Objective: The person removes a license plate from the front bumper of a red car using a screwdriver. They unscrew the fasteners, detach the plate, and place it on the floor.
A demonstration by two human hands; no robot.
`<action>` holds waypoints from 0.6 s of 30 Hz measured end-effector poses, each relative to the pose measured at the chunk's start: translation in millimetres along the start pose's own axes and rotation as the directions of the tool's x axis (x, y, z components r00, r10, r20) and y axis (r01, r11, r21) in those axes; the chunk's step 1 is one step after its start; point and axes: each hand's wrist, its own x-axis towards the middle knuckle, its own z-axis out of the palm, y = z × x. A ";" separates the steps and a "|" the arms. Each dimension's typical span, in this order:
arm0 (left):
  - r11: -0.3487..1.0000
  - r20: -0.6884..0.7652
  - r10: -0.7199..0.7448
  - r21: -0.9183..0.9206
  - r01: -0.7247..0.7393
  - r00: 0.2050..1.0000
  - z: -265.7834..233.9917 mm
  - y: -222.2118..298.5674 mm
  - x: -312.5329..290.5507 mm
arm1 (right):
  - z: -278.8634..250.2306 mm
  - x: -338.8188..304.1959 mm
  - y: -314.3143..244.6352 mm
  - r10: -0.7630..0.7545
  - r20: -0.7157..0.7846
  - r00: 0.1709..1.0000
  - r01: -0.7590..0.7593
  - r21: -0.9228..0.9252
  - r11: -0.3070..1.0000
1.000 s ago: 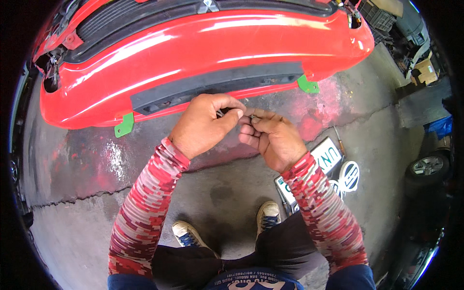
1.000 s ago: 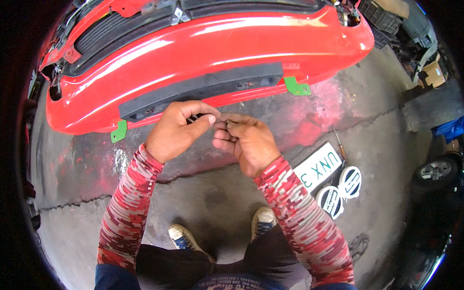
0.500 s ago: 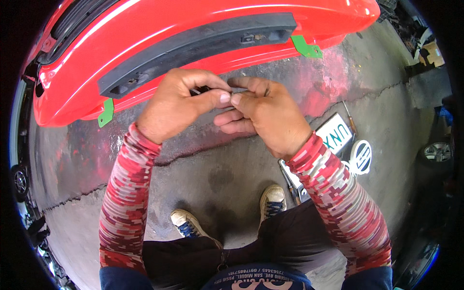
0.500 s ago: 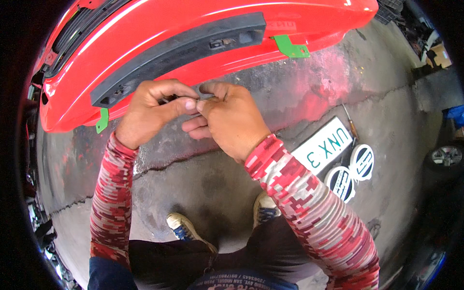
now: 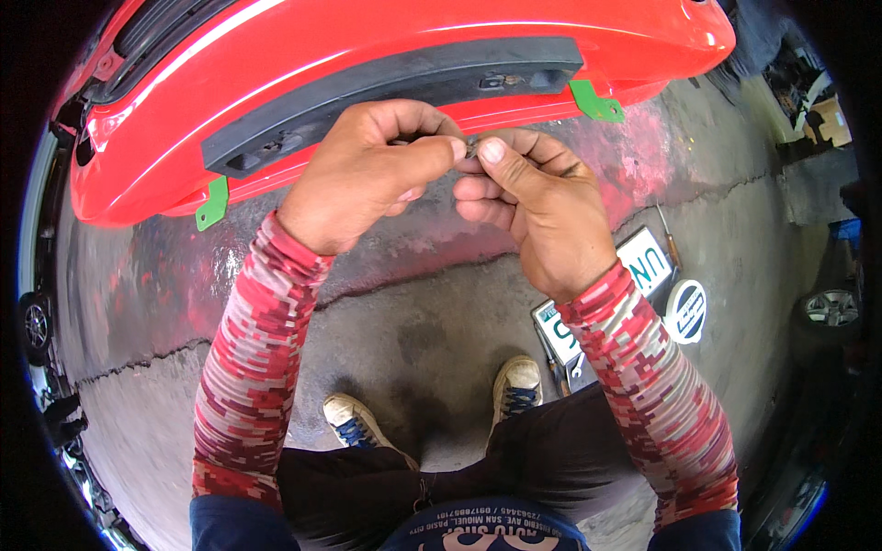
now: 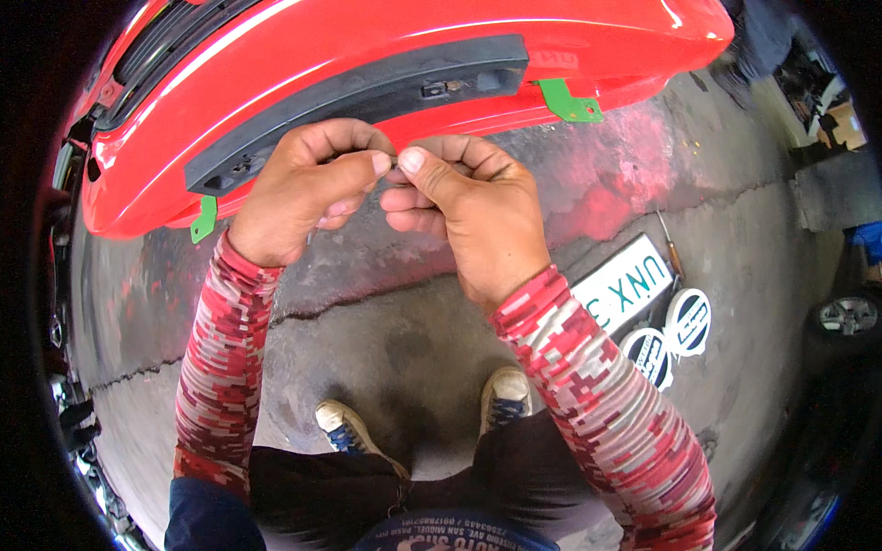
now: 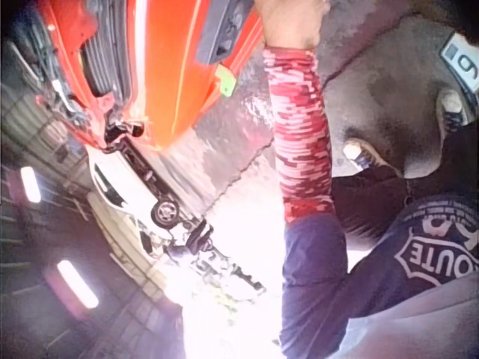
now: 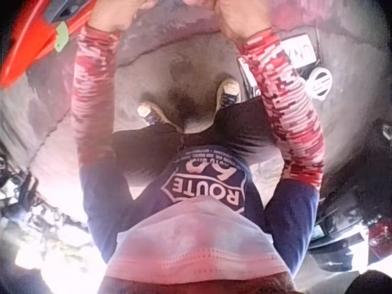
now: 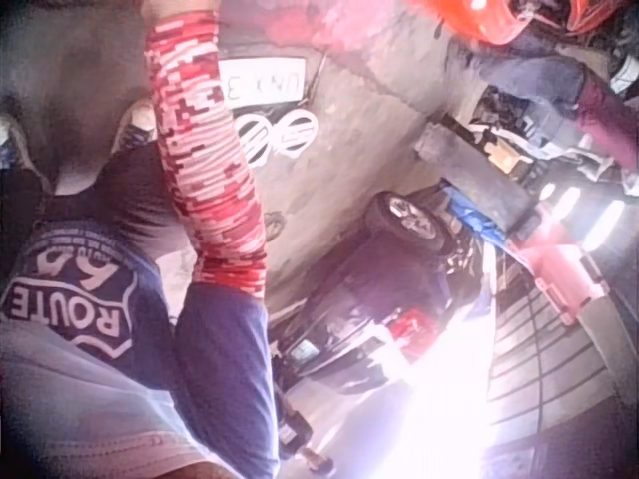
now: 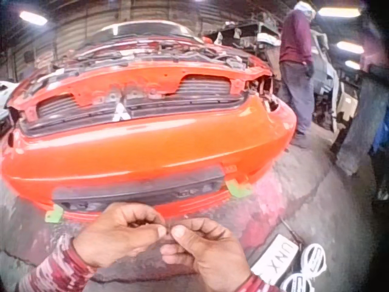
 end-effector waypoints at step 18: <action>0.959 -0.124 0.070 0.282 -0.032 0.990 -5.4 -8.8 1.5 | -3.9 23.6 1.2 -0.310 -0.214 0.926 0.219 -0.362 0.906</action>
